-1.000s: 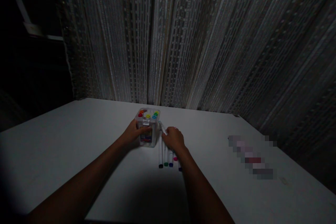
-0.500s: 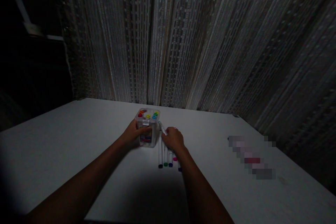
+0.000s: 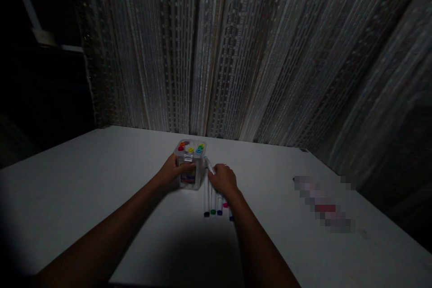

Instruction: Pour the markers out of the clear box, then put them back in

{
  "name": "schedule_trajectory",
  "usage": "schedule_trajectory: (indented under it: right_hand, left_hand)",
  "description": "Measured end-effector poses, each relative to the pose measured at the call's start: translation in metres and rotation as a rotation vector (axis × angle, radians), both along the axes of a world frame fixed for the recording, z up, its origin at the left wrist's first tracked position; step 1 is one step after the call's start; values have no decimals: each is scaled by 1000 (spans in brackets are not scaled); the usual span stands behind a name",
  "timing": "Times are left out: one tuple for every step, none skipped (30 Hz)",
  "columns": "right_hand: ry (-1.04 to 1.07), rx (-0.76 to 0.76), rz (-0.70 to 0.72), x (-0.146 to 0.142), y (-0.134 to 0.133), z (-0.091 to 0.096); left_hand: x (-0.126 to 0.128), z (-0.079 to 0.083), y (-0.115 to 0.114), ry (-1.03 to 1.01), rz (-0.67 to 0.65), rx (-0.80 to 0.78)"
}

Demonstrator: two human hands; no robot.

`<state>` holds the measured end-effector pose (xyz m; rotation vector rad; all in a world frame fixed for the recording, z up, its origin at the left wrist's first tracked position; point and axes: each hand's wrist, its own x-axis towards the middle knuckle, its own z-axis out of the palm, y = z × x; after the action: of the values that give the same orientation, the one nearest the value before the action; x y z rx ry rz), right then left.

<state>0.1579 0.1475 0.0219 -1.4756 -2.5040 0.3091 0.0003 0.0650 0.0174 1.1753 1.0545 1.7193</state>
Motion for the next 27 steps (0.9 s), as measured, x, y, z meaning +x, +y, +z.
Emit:
schedule_trajectory:
  right_hand:
    - [1,1,0,0,0,0]
    - [2,2,-1,0,0,0]
    - [2,3,-2,0,0,-1]
    - [1,3,-4,0,0,-1]
    - [1,2,-6,0,0,-1]
    - [1,2,-6,0,0,-1]
    - [2,1,-5,0,0,0]
    - [3,0,-5,0,0,0]
    - [5,-2,-5,0,0,0]
    - [6,-3,-4,0,-1,1]
    - [5,-5,-2,0,-1,1]
    - [3,-8,0,0,-2,2]
    - [3,-9,0,0,-2,2]
    - [3,-10,-1,0,-3,3]
    - [3,-9,-2,0,-3,3]
    - [4,-8,-2,0,-3,3]
    - [4,-7,-1,0,-3,3]
    - [3,-7,1,0,-3,3]
    - [1,-8,1,0,-3,3]
    - [1,-9,1,0,-2,3]
    - [2,-10,0,0,-2,3]
    - [4,-11,0,0,-2,3]
    - [8,-11,0,0,-2,3]
    - [10,-11,2,0,-2,3]
    - [11,-12,2,0,-2,3]
    - [11,-12,1,0,-2,2]
    - [11,-12,0,0,-2,2]
  left_hand:
    - [0,0,0,-1,1,-2]
    - [0,-1,0,-4,-1,-4]
    - [0,-1,0,-6,-3,-4]
    - [-1,-1,1,-5,-5,-2]
    - [-1,-1,1,-2,-8,1]
    - [-1,-1,1,3,-11,7]
    - [-1,-2,1,8,-14,14]
    - [-1,-1,1,12,-14,20]
    - [-1,-1,1,13,-14,22]
    - [-1,-1,1,13,-17,20]
    - [-1,-1,1,13,-20,16]
    - [-1,-1,0,14,-21,11]
    - [-1,-1,0,15,-22,8]
    - [-1,-1,0,16,-23,7]
    - [-1,-1,0,16,-21,10]
    - [-1,0,0,17,-16,15]
    - [-1,0,0,19,-13,19]
    - [-1,0,-1,21,-11,21]
    - [-1,1,-1,22,-8,20]
    - [-1,1,-1,23,-6,18]
    - [0,1,-1,22,-4,16]
    - [0,2,-2,19,-4,14]
    - [0,2,-2,14,-5,14]
    - [1,2,-2,8,-5,17]
    - [1,2,-2,5,-7,19]
    - [1,2,-2,5,-10,20]
    - [1,2,-2,6,-12,23]
